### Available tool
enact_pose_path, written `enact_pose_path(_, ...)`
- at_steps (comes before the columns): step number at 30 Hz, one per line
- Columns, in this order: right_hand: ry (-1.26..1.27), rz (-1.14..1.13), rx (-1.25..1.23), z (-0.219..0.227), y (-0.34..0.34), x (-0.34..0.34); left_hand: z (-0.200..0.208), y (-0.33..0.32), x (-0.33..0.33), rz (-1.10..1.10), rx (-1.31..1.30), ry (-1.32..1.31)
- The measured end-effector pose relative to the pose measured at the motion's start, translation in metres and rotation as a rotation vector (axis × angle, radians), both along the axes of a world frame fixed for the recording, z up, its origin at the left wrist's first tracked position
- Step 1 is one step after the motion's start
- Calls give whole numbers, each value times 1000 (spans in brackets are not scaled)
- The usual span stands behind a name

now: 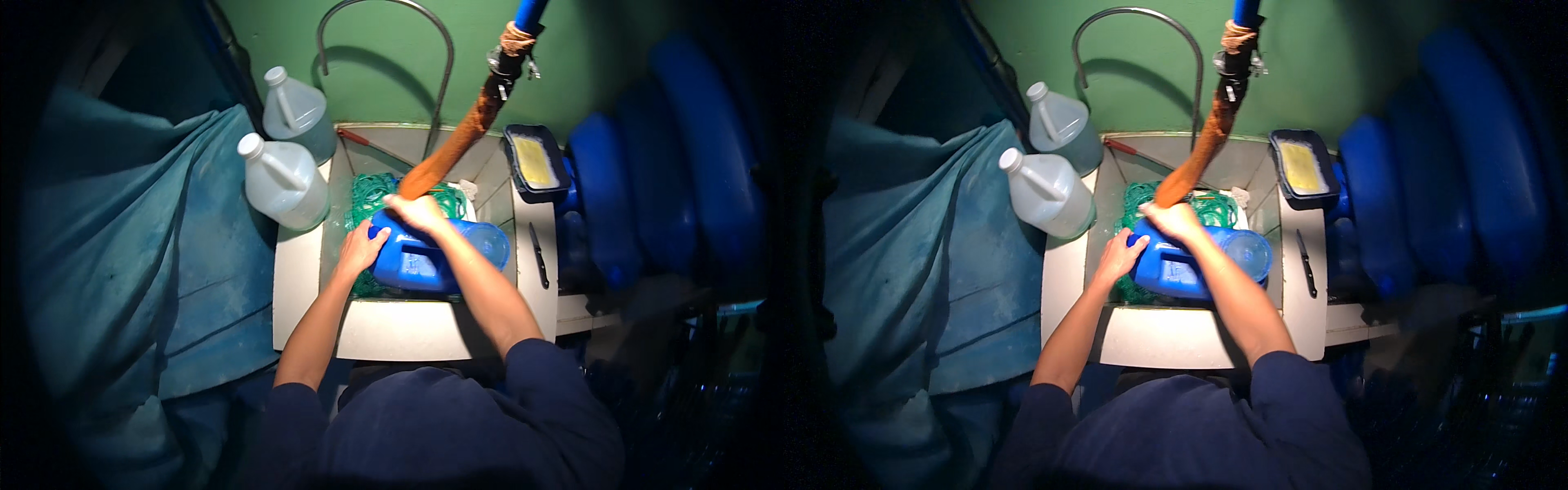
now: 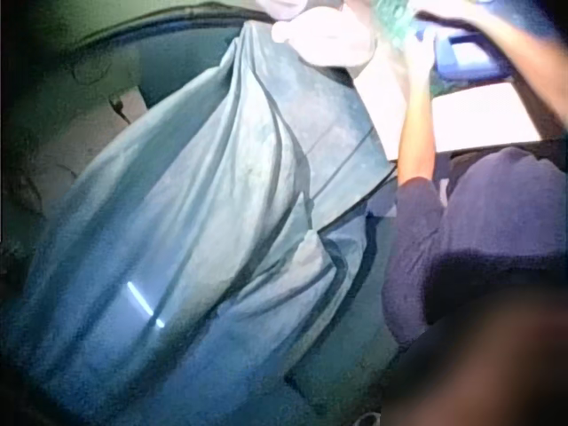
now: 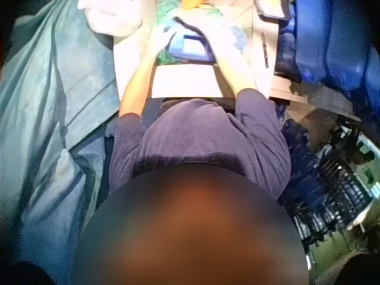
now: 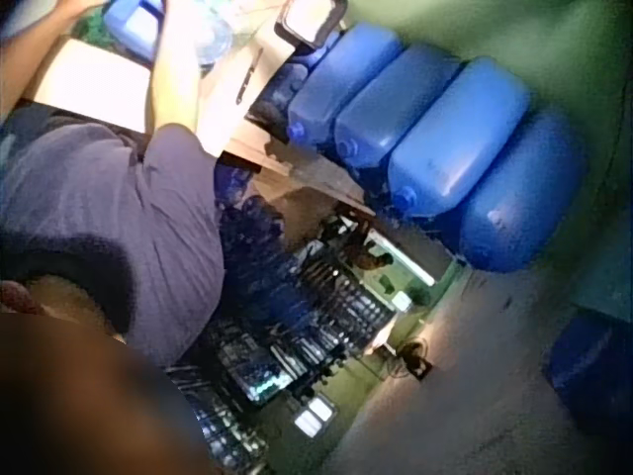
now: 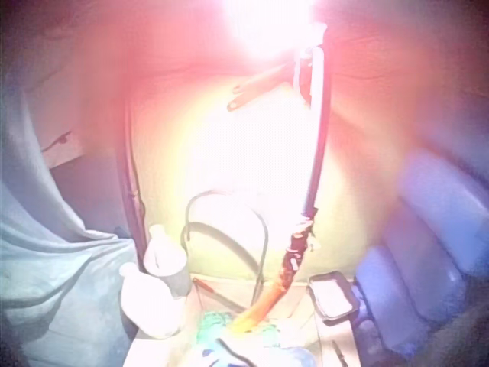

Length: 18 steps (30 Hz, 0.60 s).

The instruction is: The person fills a blue plastic jerrycan with water from a pipe, then wipes the exterior with a sponge. The person repeats this process for multiple jerrycans, stacking the filled containers on a nearby shelf.

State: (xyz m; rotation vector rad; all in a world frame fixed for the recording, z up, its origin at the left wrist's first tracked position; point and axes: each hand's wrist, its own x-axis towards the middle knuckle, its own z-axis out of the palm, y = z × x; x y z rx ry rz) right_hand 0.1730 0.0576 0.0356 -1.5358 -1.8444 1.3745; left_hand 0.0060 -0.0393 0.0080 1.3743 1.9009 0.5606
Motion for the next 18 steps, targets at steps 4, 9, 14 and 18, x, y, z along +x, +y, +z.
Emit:
enact_pose_path(4,-64,156,553,34,-59,3,-5,4,34,-425,729,397)
enact_pose_path(9,-589,238,369,63,-72,81,-4,25,68,-811,394,451)
enact_pose_path(14,-50,74,386,58,-23,210,3,34,66,-754,377,385)
enact_pose_path(18,-169,-370,689,23,84,271,9,28,68,-719,414,403)
